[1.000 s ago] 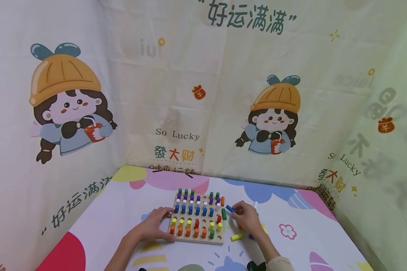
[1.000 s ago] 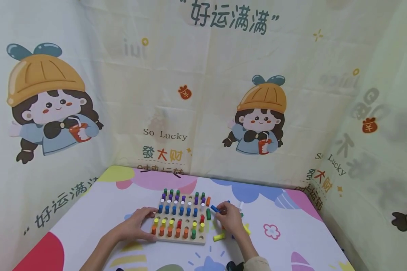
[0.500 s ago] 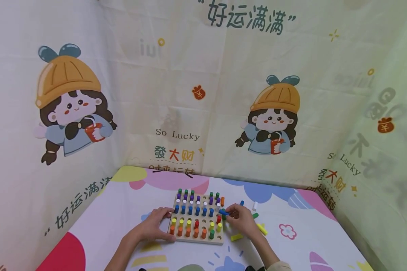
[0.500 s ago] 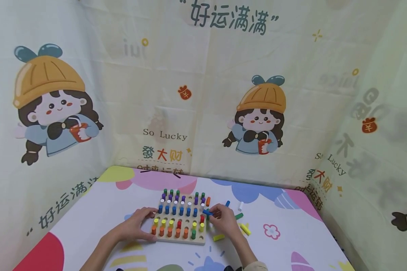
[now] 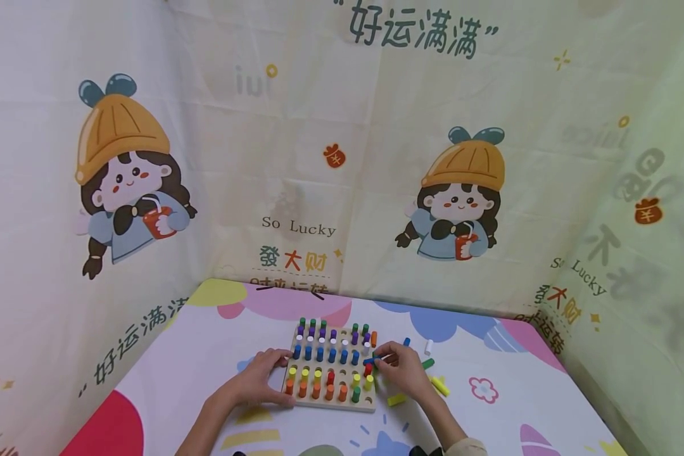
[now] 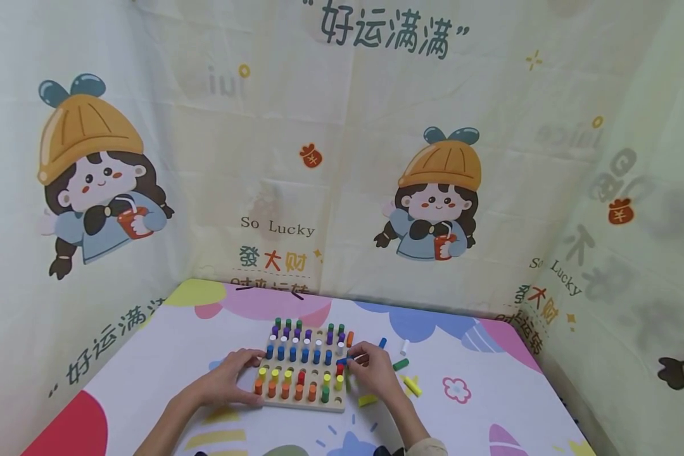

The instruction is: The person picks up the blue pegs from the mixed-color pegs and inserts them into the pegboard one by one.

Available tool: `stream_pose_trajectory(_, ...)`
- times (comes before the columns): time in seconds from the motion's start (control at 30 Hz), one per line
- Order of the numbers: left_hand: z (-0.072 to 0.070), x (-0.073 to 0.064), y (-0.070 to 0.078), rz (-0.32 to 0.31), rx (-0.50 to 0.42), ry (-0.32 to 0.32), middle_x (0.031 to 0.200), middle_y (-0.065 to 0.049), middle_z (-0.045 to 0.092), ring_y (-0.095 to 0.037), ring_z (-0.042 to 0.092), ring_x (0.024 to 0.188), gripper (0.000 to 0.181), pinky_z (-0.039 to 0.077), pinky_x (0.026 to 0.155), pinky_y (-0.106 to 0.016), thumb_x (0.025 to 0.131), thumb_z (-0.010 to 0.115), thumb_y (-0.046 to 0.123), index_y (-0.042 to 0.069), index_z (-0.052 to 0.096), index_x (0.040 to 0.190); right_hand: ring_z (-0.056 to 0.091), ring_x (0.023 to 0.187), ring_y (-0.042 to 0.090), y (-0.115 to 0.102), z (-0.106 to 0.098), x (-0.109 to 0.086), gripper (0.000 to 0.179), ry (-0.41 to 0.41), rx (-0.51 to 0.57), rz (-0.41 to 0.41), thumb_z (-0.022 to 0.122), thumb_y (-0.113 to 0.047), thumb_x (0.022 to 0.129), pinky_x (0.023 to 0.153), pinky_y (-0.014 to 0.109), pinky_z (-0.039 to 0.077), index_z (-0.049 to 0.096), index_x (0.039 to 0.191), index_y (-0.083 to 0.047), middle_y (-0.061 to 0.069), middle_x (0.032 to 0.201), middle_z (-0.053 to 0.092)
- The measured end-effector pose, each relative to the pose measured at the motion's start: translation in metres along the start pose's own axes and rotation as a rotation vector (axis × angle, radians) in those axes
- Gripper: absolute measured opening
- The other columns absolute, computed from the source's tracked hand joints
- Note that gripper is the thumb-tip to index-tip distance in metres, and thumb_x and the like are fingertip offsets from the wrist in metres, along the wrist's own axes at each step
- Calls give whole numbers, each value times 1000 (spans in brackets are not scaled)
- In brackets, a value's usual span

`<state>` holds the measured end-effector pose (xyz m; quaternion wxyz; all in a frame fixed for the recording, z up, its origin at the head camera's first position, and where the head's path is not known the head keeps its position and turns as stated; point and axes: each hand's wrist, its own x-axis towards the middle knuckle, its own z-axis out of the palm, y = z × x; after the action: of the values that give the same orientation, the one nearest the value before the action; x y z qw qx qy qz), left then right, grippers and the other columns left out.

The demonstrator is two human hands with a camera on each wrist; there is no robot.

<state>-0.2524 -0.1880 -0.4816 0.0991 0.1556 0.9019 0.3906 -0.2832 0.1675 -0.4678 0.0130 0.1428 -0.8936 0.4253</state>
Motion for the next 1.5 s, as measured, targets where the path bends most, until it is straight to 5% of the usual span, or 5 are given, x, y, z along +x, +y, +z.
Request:
stream_pose_trajectory(0.5,-1,-1,-1,13,-5,0,126,-3,56,-29,45,122,90,38,105,-64,72,92,46,11,49,143,66,89,18,-12,1,5,18,30,52,-25,75,-13,94,76,24,56,70,110,-6,6,105,72)
stream_pose_trajectory(0.7,-2,-1,-1,16,-12,-2,128,-4,56,-30,44,124,91,37,106,-65,72,92,47,11,49,143,67,93,19,-11,-2,2,21,68,8,35,76,-14,93,79,33,58,70,111,-5,5,106,71)
stream_pose_trajectory(1.07,-1,1,-4,3,-15,-1,127,-2,56,-29,44,123,92,37,106,-64,71,91,50,11,49,144,67,86,19,5,-9,3,19,211,-75,85,77,-11,90,73,28,56,70,106,-2,6,99,72)
stream_pose_trajectory(1.5,-4,-1,-4,25,-11,-11,129,-5,57,-31,44,124,90,37,106,-65,73,91,47,11,49,143,65,81,21,16,-17,4,24,271,-168,162,78,-12,88,77,40,55,68,105,1,12,98,72)
